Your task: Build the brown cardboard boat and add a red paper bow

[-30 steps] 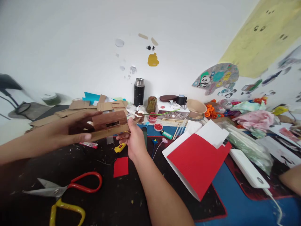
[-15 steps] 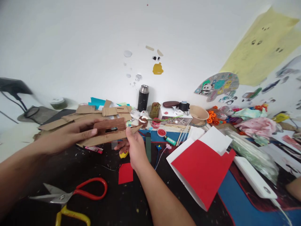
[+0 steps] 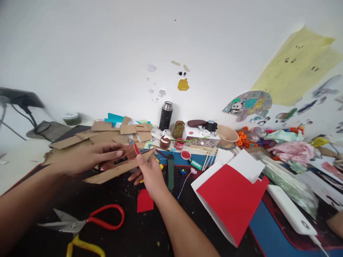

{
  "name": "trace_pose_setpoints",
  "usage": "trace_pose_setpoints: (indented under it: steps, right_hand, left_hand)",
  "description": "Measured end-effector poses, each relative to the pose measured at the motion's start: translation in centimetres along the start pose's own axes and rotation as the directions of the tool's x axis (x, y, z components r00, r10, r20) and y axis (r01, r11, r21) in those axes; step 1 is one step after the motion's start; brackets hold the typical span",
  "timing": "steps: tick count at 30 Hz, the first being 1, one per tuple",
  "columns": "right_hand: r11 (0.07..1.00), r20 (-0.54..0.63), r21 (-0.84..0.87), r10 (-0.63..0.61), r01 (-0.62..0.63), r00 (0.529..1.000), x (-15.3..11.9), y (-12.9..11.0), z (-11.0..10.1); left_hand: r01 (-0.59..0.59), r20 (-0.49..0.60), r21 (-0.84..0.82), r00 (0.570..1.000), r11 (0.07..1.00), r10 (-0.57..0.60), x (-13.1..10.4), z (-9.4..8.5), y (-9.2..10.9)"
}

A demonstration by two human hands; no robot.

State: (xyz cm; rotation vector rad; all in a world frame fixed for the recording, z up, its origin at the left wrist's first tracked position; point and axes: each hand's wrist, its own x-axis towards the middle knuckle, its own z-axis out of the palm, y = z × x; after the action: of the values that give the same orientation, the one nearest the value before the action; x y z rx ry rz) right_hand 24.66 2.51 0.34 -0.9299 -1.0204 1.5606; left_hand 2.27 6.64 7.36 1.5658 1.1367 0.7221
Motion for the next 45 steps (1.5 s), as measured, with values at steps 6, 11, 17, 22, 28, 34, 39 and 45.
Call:
trace_pose_setpoints:
  steps: [6,11,17,22,28,34,39,45]
  right_hand:
    - [0.999,0.087,0.024,0.046,-0.048,0.995,-0.1,0.2,0.2]
    - [1.0,0.071,-0.015,0.015,-0.014,0.997,-0.2,0.3,0.3]
    - [0.999,0.023,-0.021,0.027,-0.026,0.999,-0.2,-0.2,0.0]
    - [0.999,0.01,-0.037,0.039,-0.038,0.999,-0.1,-0.1,-0.1]
    - [0.998,0.007,-0.036,0.048,-0.048,0.999,-0.2,-0.2,0.0]
    - [0.999,0.032,-0.035,0.042,-0.041,0.999,-0.2,0.0,0.0]
    - [0.998,0.041,-0.057,0.044,-0.041,0.998,-0.2,0.2,0.1]
    - [0.991,-0.001,-0.135,-0.019,0.019,1.0,-0.3,-0.1,0.3]
  left_hand:
    - [0.058,-0.091,-0.234,0.992,0.97,-0.082,0.3,2.3,-0.2]
    - [0.109,-0.06,-0.32,0.989,0.941,-0.135,-0.2,3.5,0.1]
    - [0.148,-0.051,-0.433,0.981,0.889,-0.188,-0.5,4.3,0.7]
    - [0.139,-0.033,-0.462,0.984,0.876,-0.173,-0.5,4.6,0.8]
    - [0.143,-0.014,-0.461,0.986,0.876,-0.168,-0.3,4.3,0.0]
    - [0.136,-0.008,-0.419,0.988,0.898,-0.153,0.0,3.9,-1.0]
    - [0.151,0.03,-0.333,0.988,0.931,-0.15,-0.1,3.0,-0.9]
    - [0.024,-0.143,-0.128,0.989,0.991,-0.042,0.2,1.4,-0.6]
